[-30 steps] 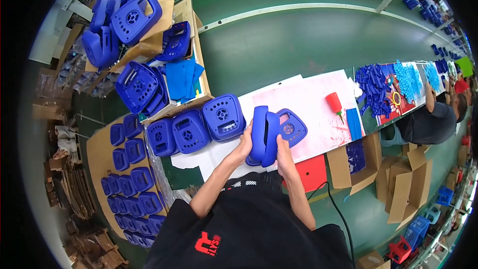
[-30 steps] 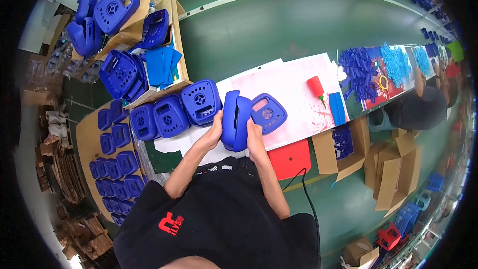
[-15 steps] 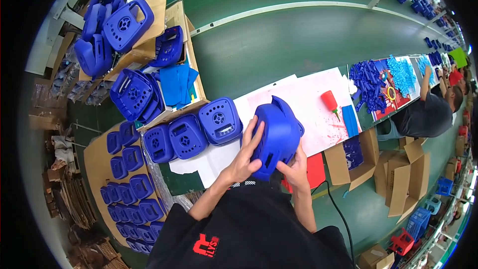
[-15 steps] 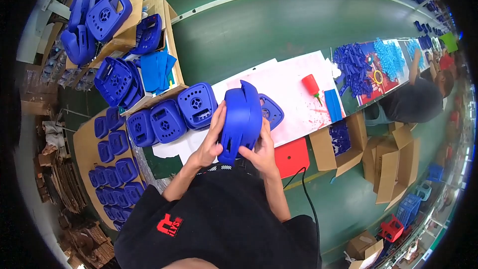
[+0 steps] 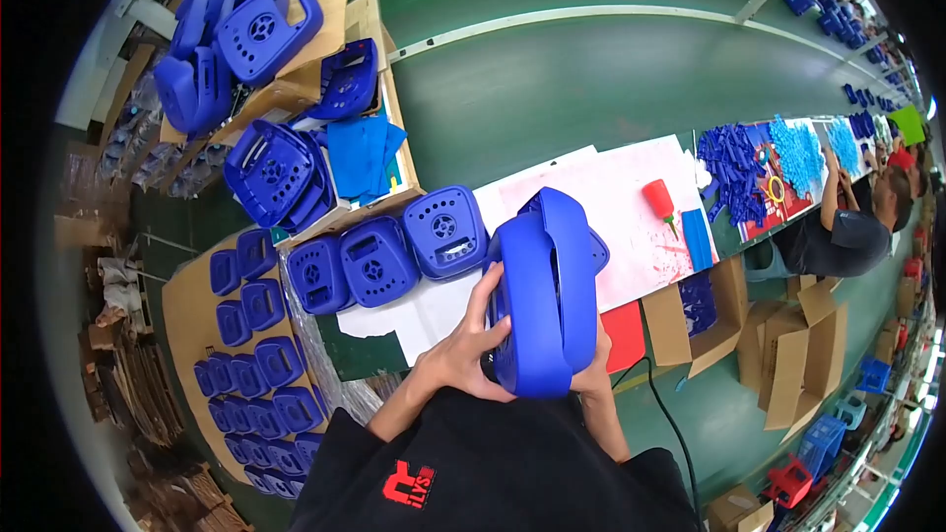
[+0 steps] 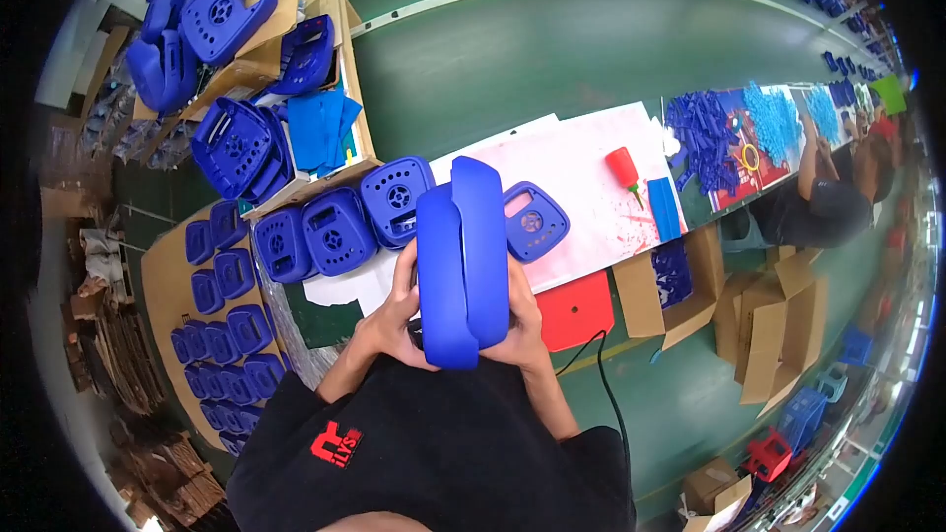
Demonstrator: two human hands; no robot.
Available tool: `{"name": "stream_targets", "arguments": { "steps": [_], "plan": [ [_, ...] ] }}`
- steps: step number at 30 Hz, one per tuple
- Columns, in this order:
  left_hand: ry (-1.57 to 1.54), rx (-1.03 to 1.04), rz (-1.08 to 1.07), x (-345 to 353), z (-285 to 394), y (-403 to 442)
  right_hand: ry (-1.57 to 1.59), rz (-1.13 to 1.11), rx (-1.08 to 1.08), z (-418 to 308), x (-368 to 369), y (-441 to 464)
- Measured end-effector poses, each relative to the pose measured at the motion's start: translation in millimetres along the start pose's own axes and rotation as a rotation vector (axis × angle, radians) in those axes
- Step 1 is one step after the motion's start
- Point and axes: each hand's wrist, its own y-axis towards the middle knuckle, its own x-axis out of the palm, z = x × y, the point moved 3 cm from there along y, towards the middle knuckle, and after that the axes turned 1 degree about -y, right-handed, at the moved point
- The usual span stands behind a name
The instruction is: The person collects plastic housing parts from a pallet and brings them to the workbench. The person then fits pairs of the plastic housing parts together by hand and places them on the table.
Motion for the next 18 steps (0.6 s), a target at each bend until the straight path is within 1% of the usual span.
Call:
{"name": "stream_targets", "arguments": {
  "steps": [1, 3, 7, 9, 10, 11, 13, 15, 16, 17, 18],
  "plan": [
    [0.006, 0.002, 0.015, -2, 2, -6, 0.0, -0.016, -0.003, -3, 3, 3],
    [0.004, 0.024, 0.046, -6, 8, -17, -0.133, -0.067, -0.183, -12, 12, 6],
    [-0.057, 0.074, 0.084, -14, 21, -46, -0.189, -0.128, -0.144, -21, 28, -2],
    [-0.448, -0.124, 0.185, -20, 19, -76, -0.191, -0.149, -0.12, -36, 37, -1],
    [-0.666, -0.241, 0.227, -27, 23, -86, -0.218, -0.14, -0.048, -43, 39, -5],
    [-0.951, -0.411, 0.252, -28, 15, -107, -0.232, -0.157, -0.061, -44, 41, -10],
    [-1.494, -0.361, 0.547, -54, 45, -110, -0.353, -0.236, -0.217, -67, 61, -5],
    [-1.458, -0.345, 0.624, -69, 46, -138, -0.158, -0.242, -0.436, -67, 94, -10],
    [-1.43, -0.347, 0.665, -78, 46, -151, -0.156, -0.426, -0.392, -73, 104, -8],
    [-1.403, -0.352, 0.706, -89, 41, -158, -0.268, -0.554, -0.403, -84, 120, -10],
    [-1.375, -0.359, 0.744, -98, 38, -165, -0.378, -0.753, -0.432, -96, 141, -8]
  ]
}}
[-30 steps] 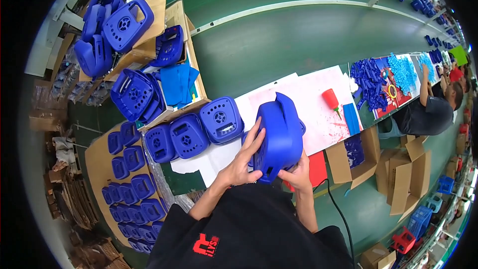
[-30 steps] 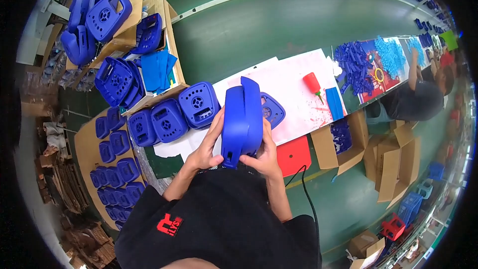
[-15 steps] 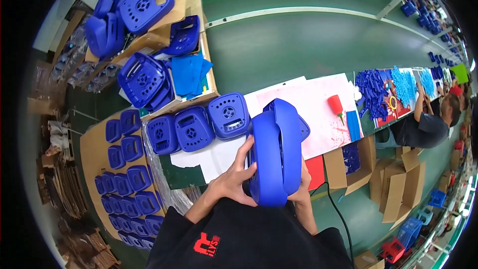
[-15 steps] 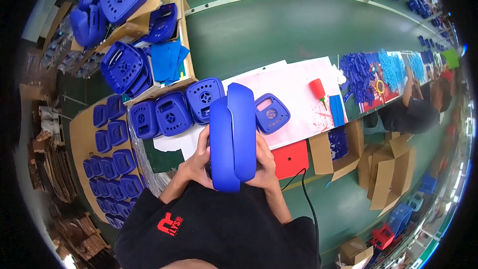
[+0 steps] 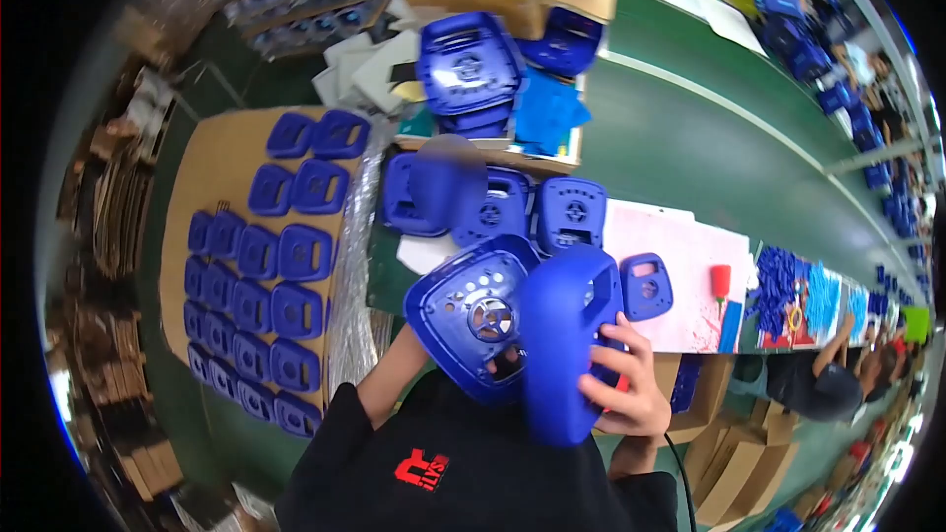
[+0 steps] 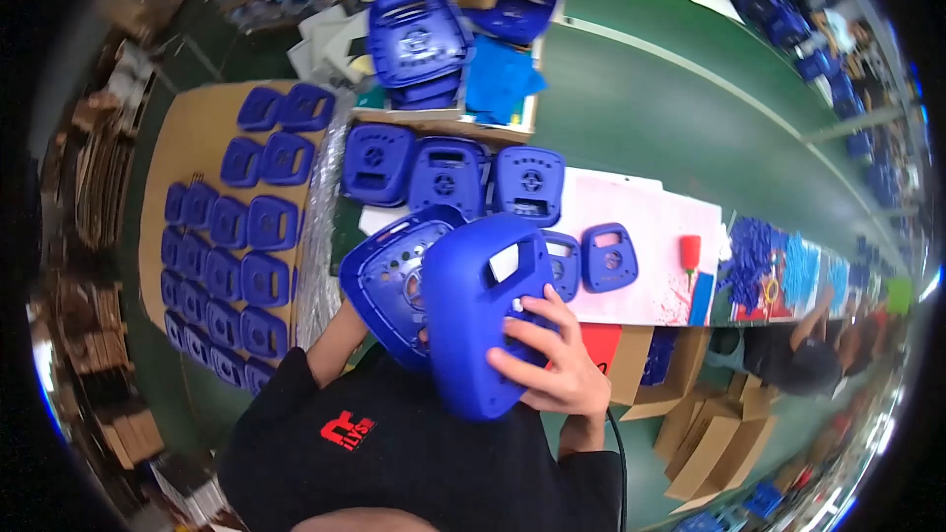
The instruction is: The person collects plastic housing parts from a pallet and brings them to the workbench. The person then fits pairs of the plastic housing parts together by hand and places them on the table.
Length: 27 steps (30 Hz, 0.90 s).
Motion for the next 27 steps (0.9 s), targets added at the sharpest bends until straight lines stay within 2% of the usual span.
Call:
{"name": "stream_targets", "arguments": {
  "steps": [1, 3, 6, 10, 13, 15, 17, 19, 21, 23, 24, 25, 27],
  "plan": [
    [0.018, 0.024, 0.03, -9, 8, -11, -0.082, -0.207, -0.041, -11, 9, 17],
    [0.055, 0.057, 0.091, -30, 21, -52, -0.184, -0.462, -0.11, -30, 45, 41],
    [0.107, 0.062, 0.163, -52, 25, -85, -0.257, -0.686, -0.129, -50, 108, 67],
    [0.189, 0.019, 0.207, -87, 47, -129, -0.253, -0.743, -0.164, -62, 180, 79],
    [0.18, -0.019, 0.287, -122, 40, -216, -0.175, -0.838, -0.126, -73, 215, 87],
    [0.193, -0.034, 0.326, -144, 38, -275, -0.246, -0.875, -0.18, -80, 231, 90],
    [0.204, -0.055, 0.369, -160, 33, -312, -0.103, -0.896, -0.119, -88, 240, 97],
    [0.224, -0.084, 0.397, -168, 48, -243, 0.077, -0.734, -0.078, -87, 239, 108],
    [0.244, -0.121, 0.412, -180, 61, -208, 0.158, -0.485, 0.058, -72, 239, 109],
    [0.274, -0.163, 0.418, -191, 57, -215, 0.005, -0.322, 0.413, -60, 243, 105],
    [0.291, -0.184, 0.42, -200, 60, -219, 0.108, -0.347, 0.555, -47, 254, 93],
    [0.311, -0.207, 0.422, -208, 63, -223, 0.215, -0.365, 0.697, -30, 268, 77],
    [0.347, -0.257, 0.425, -218, 50, -237, 0.913, -0.44, 1.037, -6, 304, 44]
  ]
}}
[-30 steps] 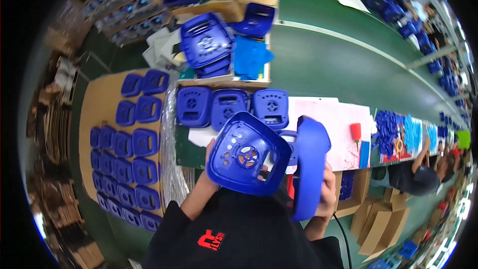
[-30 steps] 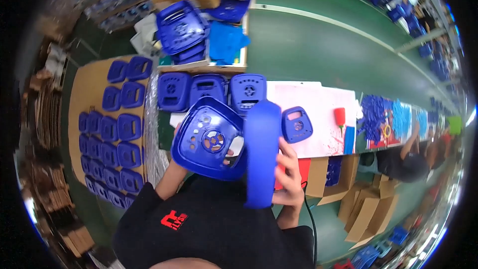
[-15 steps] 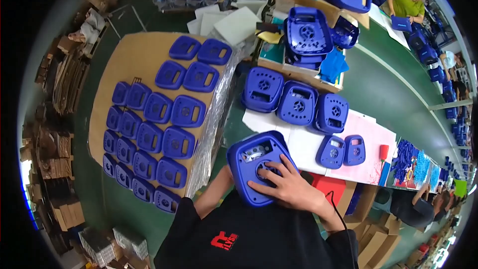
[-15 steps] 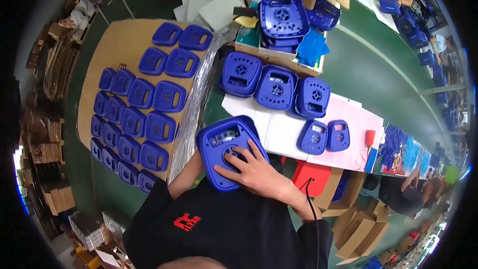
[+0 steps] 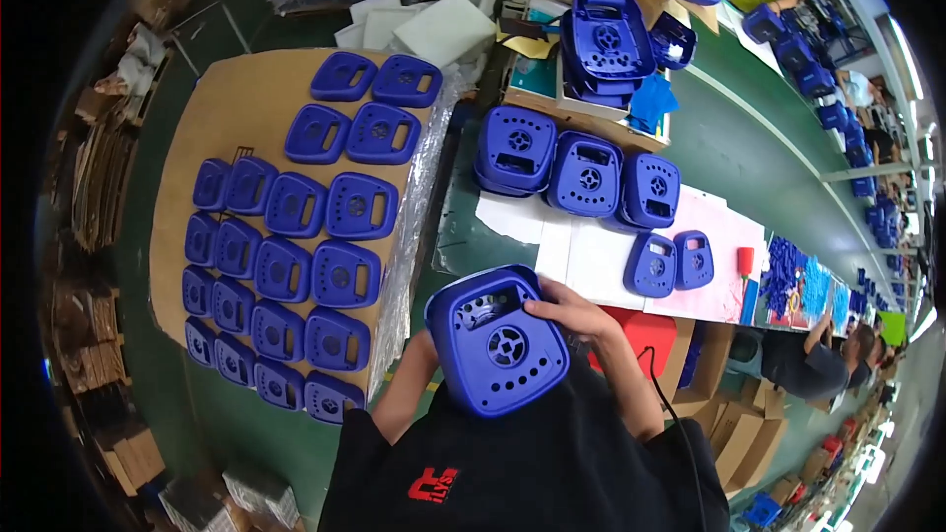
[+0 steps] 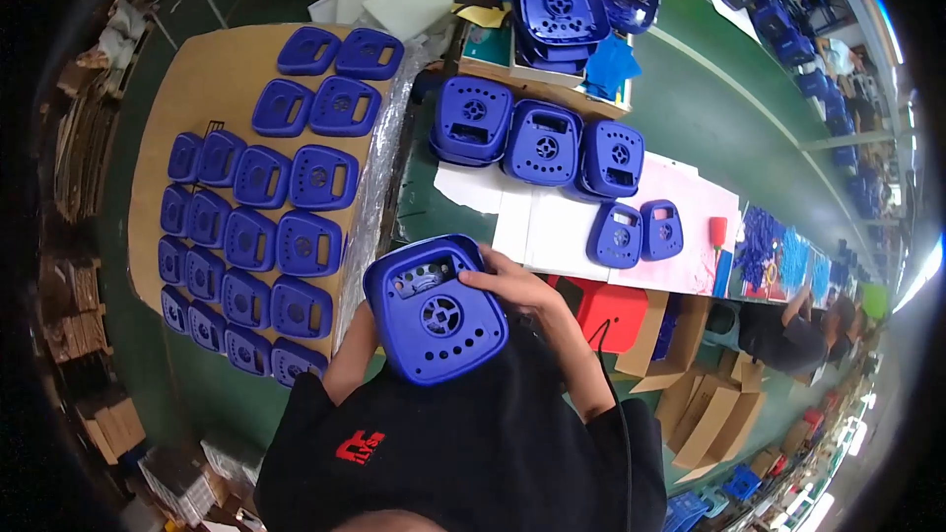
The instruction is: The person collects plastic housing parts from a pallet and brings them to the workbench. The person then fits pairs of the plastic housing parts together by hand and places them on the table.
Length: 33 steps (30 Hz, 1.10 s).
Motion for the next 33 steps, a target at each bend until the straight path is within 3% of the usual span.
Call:
{"name": "stream_targets", "arguments": {
  "steps": [2, 4, 5, 6, 8, 9, 10, 12, 14, 17, 22, 24, 26, 30, 31, 33],
  "plan": [
    [0.039, -0.018, 0.009, -20, 4, 2, 0.462, -0.124, 0.132, 35, -1, 16],
    [0.075, -0.03, 0.036, -35, 0, -3, 0.575, -0.131, 0.109, 39, -2, 26],
    [-0.185, -0.046, 0.27, -44, 0, -4, 0.61, -0.105, 0.113, 48, -8, 35],
    [-0.18, -0.037, 0.268, -50, 8, -4, 0.643, -0.08, 0.113, 59, -17, 46],
    [-0.558, -0.056, -0.138, -54, 23, -10, 0.828, 0.076, 0.217, 87, -36, 66],
    [-0.689, 0.077, -0.209, -71, 9, 2, 0.841, 0.097, 0.19, 94, -46, 77],
    [-0.689, 0.082, -0.207, -70, 6, 6, 0.855, 0.116, 0.163, 100, -54, 89],
    [-0.431, 0.086, 0.243, -74, -4, 19, 0.851, 0.165, 0.142, 118, -73, 117],
    [-0.454, 0.026, 0.194, -77, -17, 38, 0.713, 0.386, 0.029, 153, -96, 155],
    [-0.791, -0.136, 0.125, -75, -39, 71, 0.564, 0.51, 0.034, 156, -102, 177],
    [-0.653, -0.139, 0.312, -74, -44, 99, 0.322, 0.618, -0.009, 151, -99, 196],
    [-0.693, -0.116, 0.442, -67, -41, 96, -0.829, 0.875, 0.034, 152, -108, 195],
    [-0.633, -0.136, 0.387, -76, -48, 106, -0.648, 0.78, 0.061, 151, -112, 195],
    [-0.747, -0.075, 0.513, -63, -41, 106, -0.799, 0.744, 0.069, 144, -121, 178],
    [-0.724, -0.067, 0.585, -58, -40, 104, -0.756, 0.654, 0.033, 140, -128, 166],
    [-0.567, -0.096, 0.521, -52, -39, 99, -0.501, 0.396, -0.122, 133, -150, 132]
  ]
}}
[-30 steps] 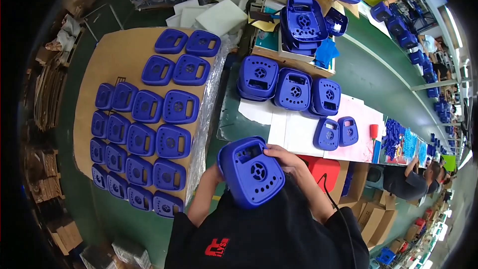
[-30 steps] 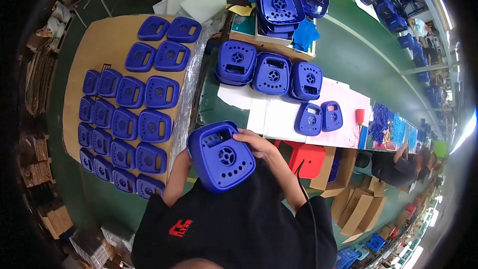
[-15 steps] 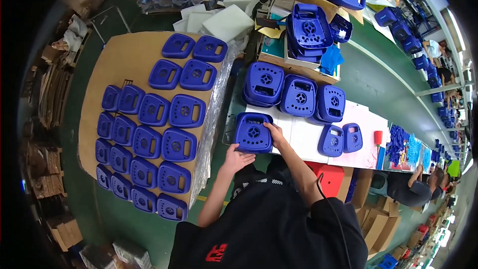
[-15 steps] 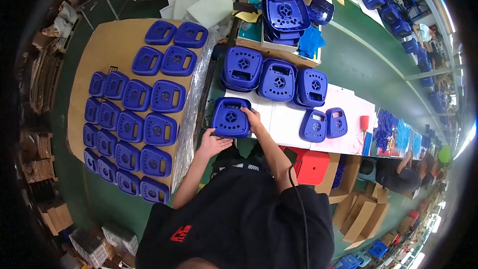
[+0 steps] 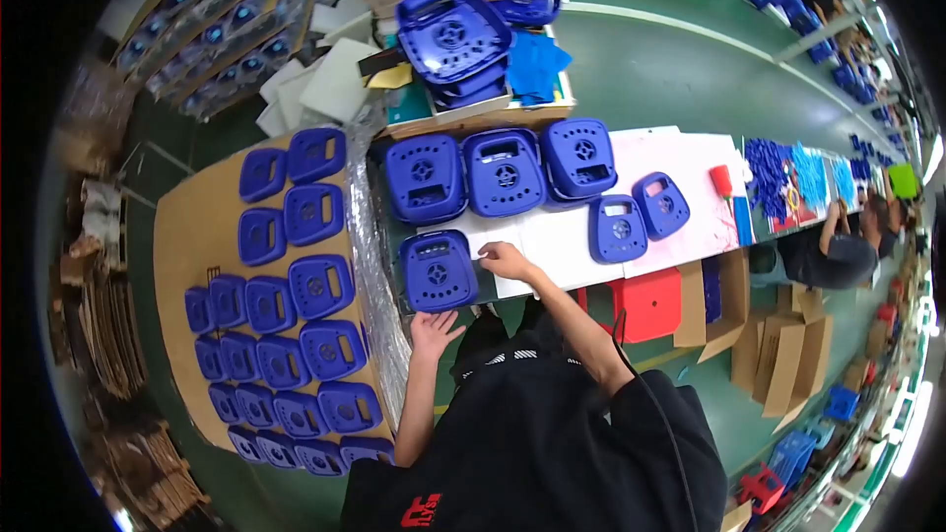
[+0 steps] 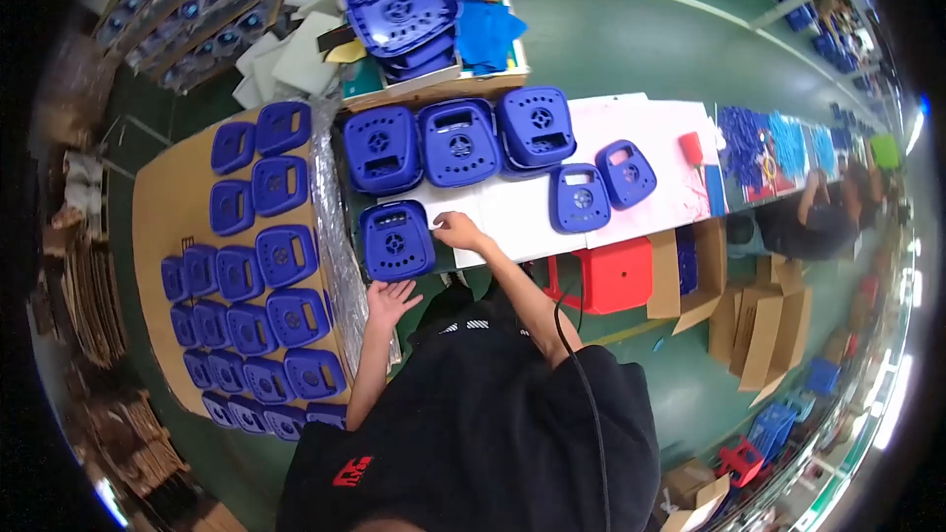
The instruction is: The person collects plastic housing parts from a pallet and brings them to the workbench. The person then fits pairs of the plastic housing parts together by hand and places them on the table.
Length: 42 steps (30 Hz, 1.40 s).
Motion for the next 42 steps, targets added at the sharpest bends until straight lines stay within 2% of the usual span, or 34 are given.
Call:
{"name": "stream_targets", "arguments": {
  "steps": [1, 3, 5, 7, 10, 12, 14, 15, 17, 18, 20, 21, 23, 24, 26, 30, 32, 33, 35, 37, 39, 42],
  "plan": [
    [0.139, 0.009, -0.053, -5, 0, -4, 0.178, -0.085, -0.076, 4, -20, -17],
    [0.204, -0.096, -0.064, -20, -7, 4, 0.621, -0.02, -0.012, 0, -82, -65],
    [0.214, -0.128, -0.081, -19, -18, -2, 0.847, 0.43, -0.026, 26, -137, -102],
    [0.156, -0.096, -0.06, -3, -31, -14, 0.926, 0.805, 0.028, 65, -178, -124],
    [0.152, -0.123, 0.002, 7, -44, 5, 0.98, 0.928, 0.104, 114, -226, -139],
    [0.126, -0.101, 0.058, 11, -50, 19, 0.96, 0.974, 0.185, 140, -248, -138],
    [-0.204, -0.159, 0.15, -10, -51, 36, 0.979, 0.972, 0.227, 163, -259, -128],
    [-0.326, -0.109, 0.139, -25, -48, 47, 1.019, 0.979, 0.226, 170, -268, -122],
    [-0.326, 0.066, 0.326, -28, -48, 49, 1.081, 0.963, 0.296, 180, -279, -113],
    [-0.347, 0.086, 0.34, -35, -48, 47, 1.093, 0.949, 0.323, 189, -284, -110],
    [-0.113, 0.23, 0.181, -32, -36, 51, 1.071, 0.942, 0.39, 188, -297, -100],
    [-0.029, 0.281, 0.292, -8, -35, 38, 1.037, 0.945, 0.438, 183, -303, -99],
    [0.126, 0.306, 0.33, -8, -26, 45, 1.001, 0.936, 0.529, 209, -311, -90],
    [0.127, 0.292, 0.332, 2, -23, 43, 0.999, 0.917, 0.537, 235, -313, -80],
    [0.148, 0.363, 0.485, 22, -21, 32, 1.051, 0.851, 0.533, 286, -315, -69],
    [0.142, 0.322, 0.448, 5, -23, 40, 1.209, 0.72, 0.641, 297, -322, -45],
    [0.088, 0.037, 0.59, 3, -44, 37, 1.296, 0.731, 0.668, 295, -328, -45],
    [0.103, 0.027, 0.584, 21, -58, 34, 1.337, 0.75, 0.656, 289, -333, -48],
    [0.383, -0.115, 0.473, 81, -103, 23, 1.567, 0.58, 0.594, 291, -342, -46],
    [0.678, -0.089, 0.175, 125, -138, 35, 1.739, 0.555, 0.52, 281, -349, -53],
    [0.753, -0.108, -0.141, 176, -174, 56, 1.654, 0.554, 0.552, 268, -354, -64],
    [0.73, -0.274, -0.288, 260, -233, 95, 1.512, 0.571, 0.587, 240, -360, -105]
  ]
}}
